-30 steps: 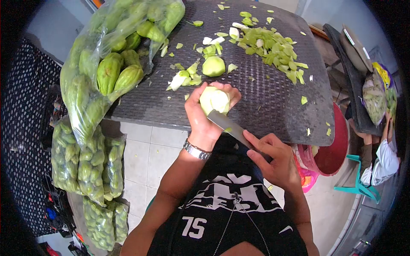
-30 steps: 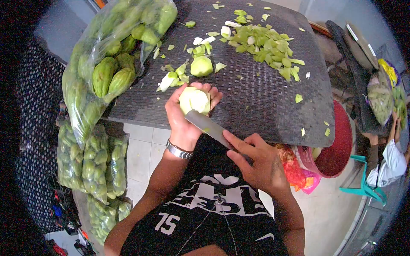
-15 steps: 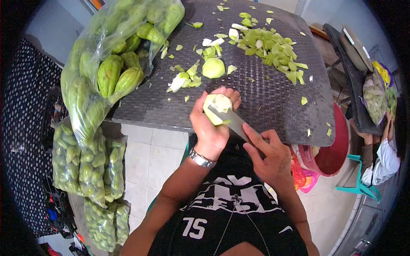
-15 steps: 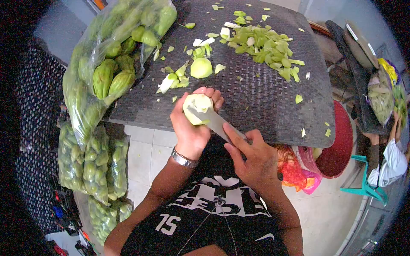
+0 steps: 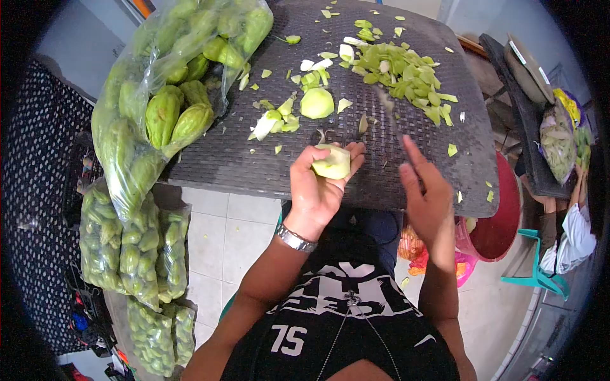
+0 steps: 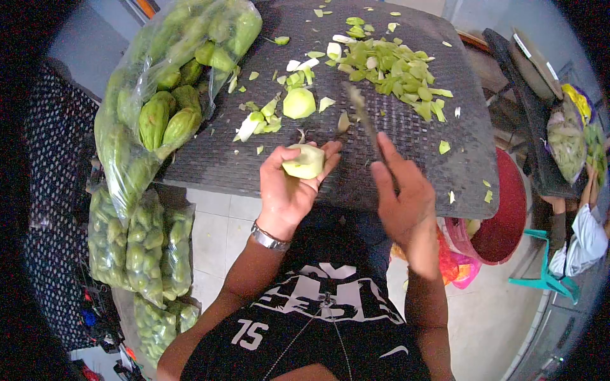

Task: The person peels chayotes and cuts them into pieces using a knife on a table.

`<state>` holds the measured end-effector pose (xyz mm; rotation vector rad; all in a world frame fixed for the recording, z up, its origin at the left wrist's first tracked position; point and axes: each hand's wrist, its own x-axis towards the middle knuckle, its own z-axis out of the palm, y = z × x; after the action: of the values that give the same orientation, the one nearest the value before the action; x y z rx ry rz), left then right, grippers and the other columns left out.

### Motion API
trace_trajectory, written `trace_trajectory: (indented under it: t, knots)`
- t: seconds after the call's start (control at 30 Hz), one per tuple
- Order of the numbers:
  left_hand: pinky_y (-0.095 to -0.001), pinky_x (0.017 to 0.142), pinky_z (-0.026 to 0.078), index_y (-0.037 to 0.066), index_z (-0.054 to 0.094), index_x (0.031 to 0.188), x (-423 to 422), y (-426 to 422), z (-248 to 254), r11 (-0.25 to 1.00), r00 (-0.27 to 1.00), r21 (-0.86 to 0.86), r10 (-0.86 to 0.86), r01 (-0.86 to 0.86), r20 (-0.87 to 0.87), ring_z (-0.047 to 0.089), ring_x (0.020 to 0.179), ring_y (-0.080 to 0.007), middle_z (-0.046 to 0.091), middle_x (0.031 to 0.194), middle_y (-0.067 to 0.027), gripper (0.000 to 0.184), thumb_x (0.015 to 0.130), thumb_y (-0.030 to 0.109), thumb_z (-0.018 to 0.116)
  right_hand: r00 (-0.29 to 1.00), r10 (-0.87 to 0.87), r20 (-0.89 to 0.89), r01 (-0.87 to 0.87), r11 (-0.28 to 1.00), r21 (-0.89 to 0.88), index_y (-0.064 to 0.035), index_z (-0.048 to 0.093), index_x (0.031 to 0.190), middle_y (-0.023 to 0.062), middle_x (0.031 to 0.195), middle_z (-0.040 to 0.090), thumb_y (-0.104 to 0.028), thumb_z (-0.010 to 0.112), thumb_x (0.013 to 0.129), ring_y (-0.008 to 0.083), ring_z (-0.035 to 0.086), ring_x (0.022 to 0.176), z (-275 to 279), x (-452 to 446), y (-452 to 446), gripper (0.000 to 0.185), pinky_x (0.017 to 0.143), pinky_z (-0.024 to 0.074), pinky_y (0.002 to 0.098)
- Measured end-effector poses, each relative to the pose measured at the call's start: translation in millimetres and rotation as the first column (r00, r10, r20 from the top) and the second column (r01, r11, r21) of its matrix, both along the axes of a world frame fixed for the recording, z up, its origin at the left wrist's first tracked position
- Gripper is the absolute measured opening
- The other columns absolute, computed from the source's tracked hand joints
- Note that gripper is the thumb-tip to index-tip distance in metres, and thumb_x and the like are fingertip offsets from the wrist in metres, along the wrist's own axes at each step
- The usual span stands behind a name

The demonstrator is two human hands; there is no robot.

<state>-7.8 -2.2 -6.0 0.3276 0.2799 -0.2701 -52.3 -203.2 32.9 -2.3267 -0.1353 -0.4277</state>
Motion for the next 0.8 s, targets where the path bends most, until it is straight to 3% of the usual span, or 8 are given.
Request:
trace_trajectory:
  t: [0.03,0.13,0.3,0.37,0.43,0.57,0.7,0.8]
  knots:
    - [-0.0576,0.112,0.048,-0.015,0.053,0.110,1.7,3.1,-2.1,1.000,1.000,-0.014,0.012,-0.012,-0.001,0.055,0.129,-0.0528,0.059,0.121,-0.0383,0.034,0.084,0.007,0.052,0.997,0.015,0.077,-0.009,0.998,-0.065,-0.0095,0.059,0.145,0.0221,0.098,0.072,-0.020,0.059,0.104,0.0325,0.072,0.084,-3.9,7.6,-9.4,0.042,0.075,0.0556,0.0399]
    - [-0.0601,0.113,0.047,-0.017,0.052,0.111,5.8,10.2,-2.3,0.998,1.000,-0.065,0.001,0.000,0.012,0.055,0.128,-0.0538,0.059,0.121,-0.0385,0.036,0.083,0.006,0.052,0.938,-0.122,-0.326,0.161,0.983,0.094,-0.0084,0.058,0.145,0.0201,0.090,0.073,-0.022,0.057,0.105,0.0318,0.073,0.076,8.8,1.6,-17.8,0.042,0.072,0.0556,0.0396]
    - [-0.0488,0.079,0.066,-0.006,0.057,0.124,14.5,13.5,23.2,0.978,0.993,0.193,-0.091,0.074,0.081,0.074,0.096,-0.0356,0.071,0.102,-0.0218,0.044,0.082,0.005,0.056,0.981,-0.099,-0.168,0.088,0.994,-0.071,-0.0046,0.055,0.145,0.0215,0.093,0.071,-0.020,0.069,0.097,0.0361,0.072,0.080,-2.6,-10.0,-21.9,0.053,0.073,0.0562,0.0430]
    - [-0.0444,0.073,0.066,-0.005,0.056,0.131,20.6,15.9,40.0,0.881,0.874,0.374,-0.402,0.289,0.271,0.074,0.089,-0.0326,0.071,0.100,-0.0217,0.052,0.079,0.003,0.058,0.996,-0.064,0.067,0.078,0.966,-0.246,-0.0047,0.052,0.147,0.0233,0.099,0.070,-0.018,0.076,0.091,0.0397,0.072,0.084,-6.2,-15.2,-20.6,0.063,0.075,0.0564,0.0452]
    - [-0.0377,0.065,0.064,0.001,0.051,0.146,15.7,10.2,58.9,0.660,0.678,0.662,-0.669,0.355,0.303,0.073,0.079,-0.0252,0.071,0.095,-0.0166,0.074,0.073,0.001,0.061,0.992,-0.125,-0.026,0.115,0.966,-0.232,-0.0054,0.051,0.149,0.0259,0.107,0.070,-0.016,0.081,0.084,0.0399,0.071,0.092,2.5,-20.2,-19.1,0.073,0.079,0.0567,0.0441]
    - [-0.0263,0.087,0.057,0.006,0.039,0.159,13.4,-2.5,38.5,0.345,0.355,0.909,-0.901,0.233,0.250,0.068,0.101,-0.0138,0.070,0.104,-0.0057,0.091,0.072,-0.002,0.064,0.990,-0.139,-0.037,0.129,0.969,-0.209,-0.0056,0.046,0.153,0.0262,0.110,0.070,-0.014,0.085,0.079,0.0391,0.071,0.097,10.0,-25.9,-25.0,0.084,0.081,0.0571,0.0449]
    - [-0.0397,0.078,0.062,0.009,0.026,0.164,23.6,3.8,17.9,0.778,0.844,0.600,-0.439,0.186,0.308,0.072,0.089,-0.0245,0.070,0.107,-0.0159,0.092,0.080,-0.007,0.060,0.986,-0.161,-0.030,0.150,0.960,-0.238,-0.0053,0.047,0.152,0.0258,0.108,0.070,-0.013,0.087,0.077,0.0388,0.072,0.093,13.5,-32.8,-27.6,0.085,0.079,0.0571,0.0446]
    - [-0.0428,0.070,0.064,-0.001,0.036,0.153,38.7,13.4,34.4,0.853,0.924,0.519,-0.239,0.053,0.298,0.071,0.077,-0.0295,0.069,0.099,-0.0192,0.069,0.086,-0.001,0.057,0.987,-0.158,-0.010,0.151,0.960,-0.236,-0.0052,0.047,0.152,0.0249,0.103,0.070,-0.013,0.087,0.077,0.0380,0.072,0.090,10.8,-32.7,-31.7,0.085,0.077,0.0570,0.0435]
